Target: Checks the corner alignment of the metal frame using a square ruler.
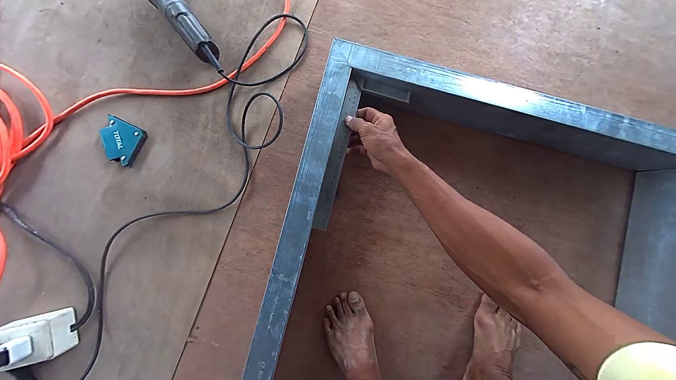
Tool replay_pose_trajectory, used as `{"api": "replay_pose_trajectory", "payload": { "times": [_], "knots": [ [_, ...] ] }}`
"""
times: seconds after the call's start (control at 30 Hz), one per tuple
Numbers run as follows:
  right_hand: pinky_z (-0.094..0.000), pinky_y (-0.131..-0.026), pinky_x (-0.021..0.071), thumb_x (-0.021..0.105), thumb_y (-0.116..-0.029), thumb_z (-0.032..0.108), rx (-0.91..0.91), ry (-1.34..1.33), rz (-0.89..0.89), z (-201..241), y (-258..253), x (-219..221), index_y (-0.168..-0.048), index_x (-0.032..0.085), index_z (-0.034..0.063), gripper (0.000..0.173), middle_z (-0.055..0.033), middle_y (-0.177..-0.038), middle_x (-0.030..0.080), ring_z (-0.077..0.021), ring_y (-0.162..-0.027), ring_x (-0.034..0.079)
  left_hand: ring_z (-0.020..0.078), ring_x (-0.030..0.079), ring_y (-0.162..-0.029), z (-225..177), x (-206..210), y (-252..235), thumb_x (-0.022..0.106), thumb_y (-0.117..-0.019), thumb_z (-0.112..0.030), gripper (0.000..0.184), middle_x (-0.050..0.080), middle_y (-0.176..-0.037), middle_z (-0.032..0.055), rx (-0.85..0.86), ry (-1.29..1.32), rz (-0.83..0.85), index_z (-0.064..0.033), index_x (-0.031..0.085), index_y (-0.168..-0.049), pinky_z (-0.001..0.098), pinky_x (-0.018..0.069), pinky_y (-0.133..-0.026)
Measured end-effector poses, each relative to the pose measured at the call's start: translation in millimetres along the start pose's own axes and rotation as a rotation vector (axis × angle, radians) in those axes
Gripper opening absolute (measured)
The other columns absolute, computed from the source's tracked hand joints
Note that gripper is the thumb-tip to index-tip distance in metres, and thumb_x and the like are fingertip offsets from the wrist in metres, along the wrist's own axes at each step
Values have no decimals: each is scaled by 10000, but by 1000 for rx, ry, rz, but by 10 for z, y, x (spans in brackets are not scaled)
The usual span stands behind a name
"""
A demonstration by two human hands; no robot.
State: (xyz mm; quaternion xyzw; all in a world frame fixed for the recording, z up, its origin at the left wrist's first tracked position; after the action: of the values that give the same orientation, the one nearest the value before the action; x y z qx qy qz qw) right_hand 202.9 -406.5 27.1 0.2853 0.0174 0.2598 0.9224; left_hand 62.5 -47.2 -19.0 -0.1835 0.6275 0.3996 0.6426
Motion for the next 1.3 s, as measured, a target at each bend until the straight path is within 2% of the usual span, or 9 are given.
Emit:
{"api": "replay_pose_trajectory", "payload": {
  "times": [0.3,0.63,0.77,0.9,1.3],
  "knots": [
    [-340,-563,605,600,-1047,147,6,-8,-5,-3,-12,9,-1169,611,10,184,-136,-927,697,-201,-679,699,277,635,-1258,-13,-9,0,493,-1006,-91,314,702,-1278,92,16,-28,16,-140,700,-1237,467,502,-1023],
    [-341,-562,606,605,-1045,153,8,-1,-18,-10,-10,14,-1167,614,14,185,-136,-923,695,-201,-674,699,268,629,-1265,-8,-2,4,486,-1012,-103,312,702,-1276,79,10,-29,32,-149,698,-1236,456,502,-1025],
    [-343,-561,600,593,-1051,156,1,8,-22,-6,-11,16,-1178,611,13,192,-136,-928,699,-202,-673,696,281,629,-1269,8,6,0,389,-1056,-145,364,699,-1293,103,-13,30,25,-107,691,-1256,479,490,-1038],
    [-344,-556,595,605,-1045,155,-24,12,-70,6,27,17,-1166,629,14,187,-140,-926,707,-208,-689,703,281,631,-1269,22,29,18,355,-1075,-170,389,700,-1293,109,-26,49,26,-88,689,-1257,477,487,-1044],
    [-341,-528,577,641,-1029,180,-63,77,-169,42,75,29,-1129,659,26,184,-112,-884,708,-191,-671,691,263,640,-1250,14,-3,1,426,-1044,-141,333,710,-1263,92,-9,4,16,-123,705,-1225,455,500,-1026]
  ]
}}
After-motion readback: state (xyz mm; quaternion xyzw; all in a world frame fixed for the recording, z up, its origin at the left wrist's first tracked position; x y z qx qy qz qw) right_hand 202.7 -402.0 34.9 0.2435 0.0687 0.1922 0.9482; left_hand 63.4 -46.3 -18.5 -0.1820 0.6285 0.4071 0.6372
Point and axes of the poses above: each hand's wrist, its own y-axis away from the middle knuckle, its own x-axis out of the palm, z = x × y, the point moved 8 cm from there along -y, towards the middle knuckle
